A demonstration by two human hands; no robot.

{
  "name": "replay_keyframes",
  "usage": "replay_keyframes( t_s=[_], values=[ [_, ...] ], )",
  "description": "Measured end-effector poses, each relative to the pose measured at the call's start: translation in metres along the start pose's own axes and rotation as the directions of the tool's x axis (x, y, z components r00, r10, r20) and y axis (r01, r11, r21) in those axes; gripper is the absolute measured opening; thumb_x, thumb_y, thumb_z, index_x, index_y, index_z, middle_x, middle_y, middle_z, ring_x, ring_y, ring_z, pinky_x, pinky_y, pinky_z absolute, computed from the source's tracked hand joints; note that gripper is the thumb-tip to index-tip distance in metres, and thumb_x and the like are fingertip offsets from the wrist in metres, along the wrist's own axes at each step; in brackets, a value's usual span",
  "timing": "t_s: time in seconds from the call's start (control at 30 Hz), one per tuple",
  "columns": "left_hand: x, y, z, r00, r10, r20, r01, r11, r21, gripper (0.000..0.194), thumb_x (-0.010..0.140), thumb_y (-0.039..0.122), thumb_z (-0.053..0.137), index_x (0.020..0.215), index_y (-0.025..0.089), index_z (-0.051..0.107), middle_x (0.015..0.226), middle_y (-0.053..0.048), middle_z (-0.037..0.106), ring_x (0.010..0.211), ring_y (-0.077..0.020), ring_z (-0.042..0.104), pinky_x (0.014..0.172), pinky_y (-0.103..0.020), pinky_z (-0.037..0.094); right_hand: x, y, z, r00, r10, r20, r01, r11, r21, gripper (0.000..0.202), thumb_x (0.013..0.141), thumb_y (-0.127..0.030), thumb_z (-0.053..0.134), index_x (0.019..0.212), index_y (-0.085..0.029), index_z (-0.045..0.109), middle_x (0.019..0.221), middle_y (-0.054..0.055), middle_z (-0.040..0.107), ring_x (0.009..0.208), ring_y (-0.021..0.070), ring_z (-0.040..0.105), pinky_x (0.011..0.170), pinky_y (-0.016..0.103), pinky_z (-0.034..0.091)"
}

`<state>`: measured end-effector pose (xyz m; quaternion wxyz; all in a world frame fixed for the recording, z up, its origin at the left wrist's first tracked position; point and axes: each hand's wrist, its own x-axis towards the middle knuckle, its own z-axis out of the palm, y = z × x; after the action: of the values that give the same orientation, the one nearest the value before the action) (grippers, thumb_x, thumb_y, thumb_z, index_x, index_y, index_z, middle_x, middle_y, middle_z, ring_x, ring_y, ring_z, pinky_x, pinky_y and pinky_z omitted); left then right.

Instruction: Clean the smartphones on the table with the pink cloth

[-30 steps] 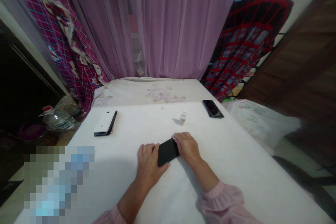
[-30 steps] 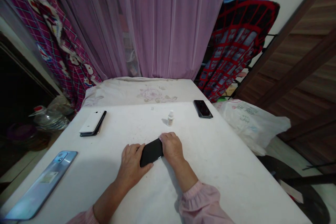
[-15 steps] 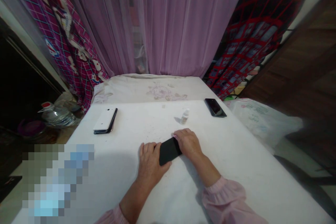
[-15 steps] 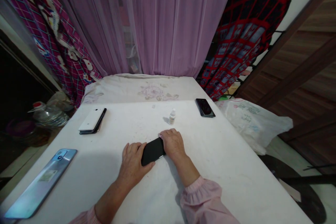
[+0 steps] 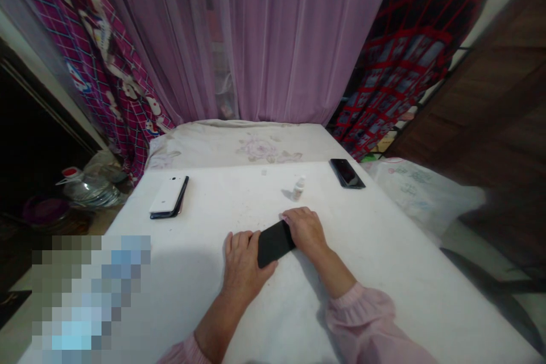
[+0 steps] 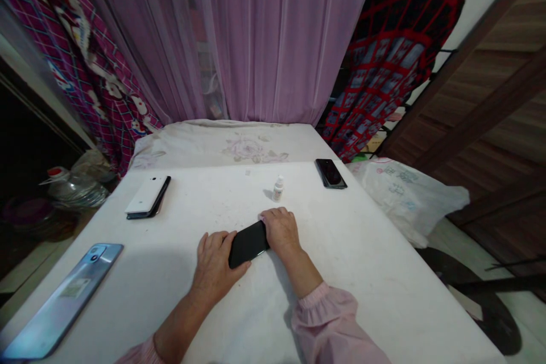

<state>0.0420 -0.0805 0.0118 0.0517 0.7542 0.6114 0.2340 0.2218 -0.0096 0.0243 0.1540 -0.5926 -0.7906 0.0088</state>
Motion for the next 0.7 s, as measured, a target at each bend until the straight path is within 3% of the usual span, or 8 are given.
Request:
replay_keyframes(
  t_s=[0.23, 0.43, 0.53, 0.7],
  values=[
    [-0.001, -0.004, -0.001, 0.998, -0.004, 0.059, 0.005, 1.0, -0.019, 0.065, 0.071, 0.04, 0.073, 0.127, 0.016, 0.052, 0.116, -0.011, 0.058, 0.115, -0.0314, 0.051, 0.112, -0.058, 0.019, -0.018, 0.006, 0.009, 0.987, 0.021, -0.162, 0.005, 0.987, 0.16, 0.03, 0.097, -0.025, 0.042, 0.104, -0.023, 0.071, 0.103, 0.005, 0.072, 0.093, 0.0205, 0.06, 0.083, 0.033, 0.044],
    [-0.008, -0.023, -0.008, 0.997, 0.016, 0.07, -0.012, 0.999, -0.052, 0.059, 0.072, 0.036, 0.068, 0.126, 0.02, 0.051, 0.118, -0.01, 0.059, 0.116, -0.0319, 0.052, 0.11, -0.06, 0.02, -0.02, 0.004, 0.009, 0.988, 0.025, -0.151, -0.006, 0.992, 0.125, 0.027, 0.096, -0.025, 0.046, 0.103, -0.023, 0.072, 0.107, 0.006, 0.071, 0.095, 0.0221, 0.06, 0.083, 0.035, 0.046],
    [-0.009, -0.025, -0.01, 0.999, 0.03, 0.045, -0.027, 0.997, -0.066, 0.054, 0.07, 0.032, 0.068, 0.121, 0.021, 0.053, 0.116, -0.01, 0.06, 0.113, -0.0313, 0.053, 0.11, -0.059, 0.021, -0.022, -0.01, 0.008, 0.991, -0.008, -0.137, 0.021, 0.995, 0.094, 0.026, 0.095, -0.023, 0.047, 0.102, -0.024, 0.072, 0.106, 0.006, 0.072, 0.095, 0.0223, 0.059, 0.08, 0.035, 0.045],
    [-0.008, -0.021, -0.009, 0.998, 0.002, 0.055, 0.002, 0.997, -0.077, 0.056, 0.067, 0.03, 0.07, 0.119, 0.02, 0.054, 0.115, -0.01, 0.06, 0.113, -0.0306, 0.053, 0.11, -0.058, 0.023, -0.032, -0.046, 0.01, 0.977, -0.186, -0.101, 0.2, 0.968, 0.155, 0.025, 0.094, -0.018, 0.049, 0.104, -0.024, 0.071, 0.106, 0.005, 0.071, 0.097, 0.0203, 0.058, 0.081, 0.034, 0.043]
  ],
)
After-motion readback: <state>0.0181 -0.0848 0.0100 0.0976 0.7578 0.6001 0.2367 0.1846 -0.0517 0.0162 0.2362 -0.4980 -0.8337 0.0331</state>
